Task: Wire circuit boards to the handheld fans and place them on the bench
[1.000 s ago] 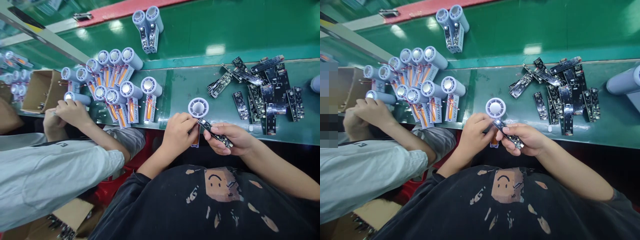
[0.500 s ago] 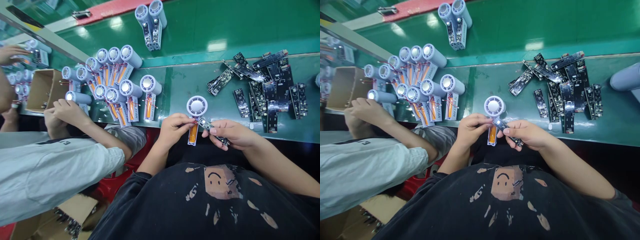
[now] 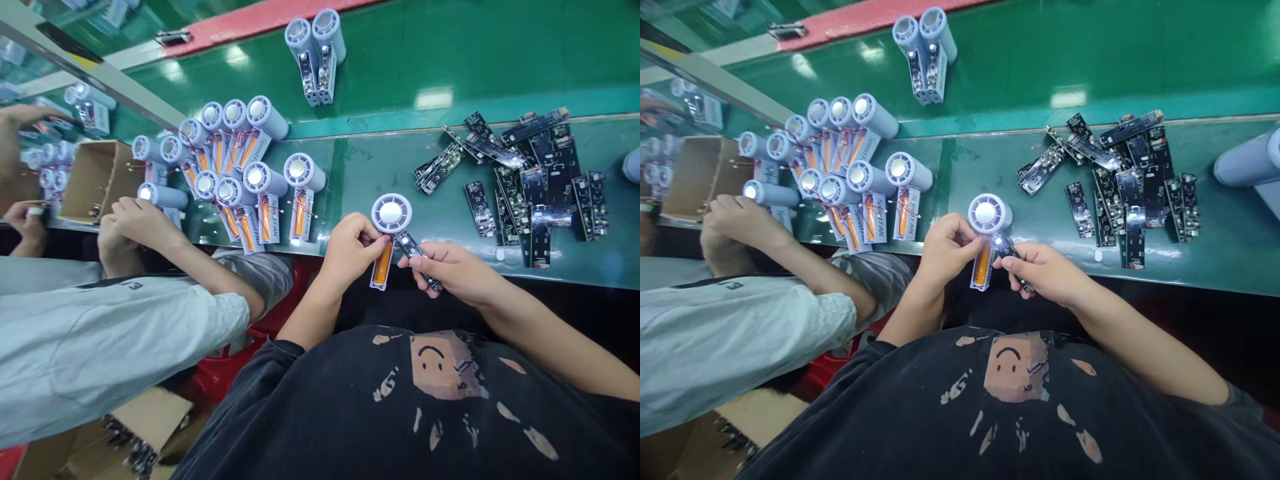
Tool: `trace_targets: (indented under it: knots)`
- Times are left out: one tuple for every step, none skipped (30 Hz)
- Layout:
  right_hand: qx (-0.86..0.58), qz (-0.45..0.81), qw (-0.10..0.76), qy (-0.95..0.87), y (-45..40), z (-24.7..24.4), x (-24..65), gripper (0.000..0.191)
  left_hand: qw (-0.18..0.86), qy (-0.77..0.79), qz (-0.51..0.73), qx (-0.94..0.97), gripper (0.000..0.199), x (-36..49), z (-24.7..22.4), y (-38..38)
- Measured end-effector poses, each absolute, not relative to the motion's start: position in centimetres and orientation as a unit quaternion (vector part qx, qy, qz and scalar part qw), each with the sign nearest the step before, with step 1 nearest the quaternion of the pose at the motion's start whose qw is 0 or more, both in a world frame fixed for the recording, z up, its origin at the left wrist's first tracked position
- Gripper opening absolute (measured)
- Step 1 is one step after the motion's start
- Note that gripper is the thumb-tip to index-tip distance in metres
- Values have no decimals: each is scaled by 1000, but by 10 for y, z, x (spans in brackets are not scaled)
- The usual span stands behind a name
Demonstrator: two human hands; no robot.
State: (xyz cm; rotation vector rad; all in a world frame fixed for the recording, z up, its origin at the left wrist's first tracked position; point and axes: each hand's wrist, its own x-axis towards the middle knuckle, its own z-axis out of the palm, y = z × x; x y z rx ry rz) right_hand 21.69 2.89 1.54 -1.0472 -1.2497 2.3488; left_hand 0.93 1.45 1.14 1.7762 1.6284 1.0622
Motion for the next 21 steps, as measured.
trace_targets:
  knots:
    - [-367, 809, 145, -435, 28, 15, 215, 44, 247, 601, 397, 648, 24, 10, 10, 14]
    - [-371, 806, 146, -437, 27, 15, 214, 44, 242, 600, 400, 649, 22, 10, 10, 14]
    - [-373, 804, 147, -439, 26, 15, 214, 43, 233, 594, 397, 660, 19, 10, 10, 13]
    - [-375, 802, 146, -441, 25, 15, 213, 44, 215, 585, 388, 679, 14, 8, 11, 11]
    - [-375, 802, 146, -442, 25, 15, 213, 44, 186, 574, 374, 704, 10, 7, 12, 8]
    - [-374, 802, 145, -443, 25, 15, 214, 44, 148, 563, 352, 733, 8, 5, 14, 5]
    - [-373, 803, 146, -442, 25, 15, 214, 44, 106, 550, 326, 761, 9, 3, 16, 2]
    - [-373, 803, 147, -440, 25, 15, 215, 45, 65, 539, 296, 786, 12, 2, 18, -2]
    - [-374, 804, 148, -438, 26, 15, 215, 45, 27, 530, 266, 805, 14, 2, 20, -5]
    - [-374, 806, 150, -435, 26, 15, 216, 46, -8, 524, 238, 818, 16, 2, 22, -8]
    - [-374, 807, 150, -431, 26, 14, 216, 47, -38, 519, 214, 827, 17, 2, 23, -10]
    - [-374, 809, 150, -427, 26, 14, 216, 48, -63, 517, 196, 831, 18, 4, 24, -12]
    - [-374, 811, 150, -424, 26, 14, 216, 49, -83, 516, 183, 833, 18, 6, 25, -14]
    - [-374, 813, 150, -421, 26, 14, 216, 49, -97, 517, 174, 833, 18, 8, 26, -14]
    - [-374, 813, 150, -420, 26, 15, 216, 49, -105, 518, 167, 832, 17, 10, 26, -14]
    - [-373, 814, 151, -419, 26, 15, 216, 49, -107, 520, 160, 832, 17, 12, 27, -13]
    - [-371, 814, 150, -421, 25, 15, 216, 49, -106, 523, 154, 831, 17, 14, 27, -13]
    - [-369, 814, 150, -423, 25, 15, 216, 48, -101, 526, 148, 831, 17, 15, 27, -12]
    - [-367, 814, 151, -425, 25, 16, 216, 47, -95, 529, 141, 831, 17, 17, 27, -11]
    - [-364, 813, 153, -428, 25, 17, 216, 47, -88, 532, 134, 831, 17, 17, 27, -10]
    - [-361, 813, 158, -428, 25, 17, 216, 46, -81, 533, 129, 832, 18, 17, 26, -9]
